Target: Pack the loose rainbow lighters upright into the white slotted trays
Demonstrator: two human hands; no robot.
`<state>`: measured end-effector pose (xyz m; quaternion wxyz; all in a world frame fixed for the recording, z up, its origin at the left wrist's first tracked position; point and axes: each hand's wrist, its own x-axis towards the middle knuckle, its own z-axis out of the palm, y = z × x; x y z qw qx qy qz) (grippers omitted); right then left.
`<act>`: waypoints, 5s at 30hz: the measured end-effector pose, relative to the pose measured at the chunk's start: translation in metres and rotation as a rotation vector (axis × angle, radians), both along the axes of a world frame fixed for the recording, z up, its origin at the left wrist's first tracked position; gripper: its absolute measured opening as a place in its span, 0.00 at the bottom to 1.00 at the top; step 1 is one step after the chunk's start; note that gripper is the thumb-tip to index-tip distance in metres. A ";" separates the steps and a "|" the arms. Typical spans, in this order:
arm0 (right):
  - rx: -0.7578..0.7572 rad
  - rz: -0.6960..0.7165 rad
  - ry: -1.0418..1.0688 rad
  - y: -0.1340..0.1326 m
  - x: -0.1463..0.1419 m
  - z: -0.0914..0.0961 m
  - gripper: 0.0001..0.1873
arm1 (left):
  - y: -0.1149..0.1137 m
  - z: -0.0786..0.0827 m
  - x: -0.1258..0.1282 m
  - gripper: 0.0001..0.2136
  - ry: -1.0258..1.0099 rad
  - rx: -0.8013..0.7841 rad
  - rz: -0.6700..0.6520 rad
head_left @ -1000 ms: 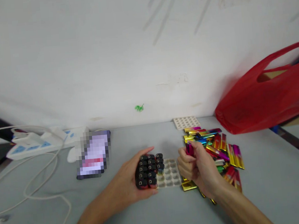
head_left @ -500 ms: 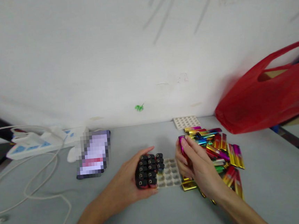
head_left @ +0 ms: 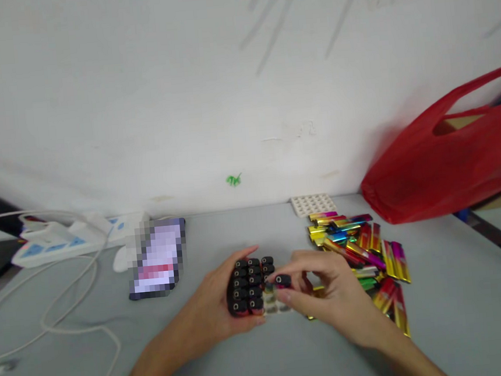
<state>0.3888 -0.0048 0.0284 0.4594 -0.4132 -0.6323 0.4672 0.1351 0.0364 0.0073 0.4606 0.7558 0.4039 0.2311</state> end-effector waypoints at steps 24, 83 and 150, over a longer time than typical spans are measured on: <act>0.209 0.062 -0.236 0.000 -0.003 -0.012 0.09 | 0.000 -0.003 0.000 0.48 -0.016 0.002 -0.007; 0.200 -0.623 -1.254 -0.007 0.078 -0.011 0.12 | -0.001 0.005 0.003 0.47 -0.019 -0.086 0.021; -0.699 0.194 0.826 0.012 0.007 -0.008 0.36 | 0.000 -0.001 0.002 0.48 0.088 0.053 0.032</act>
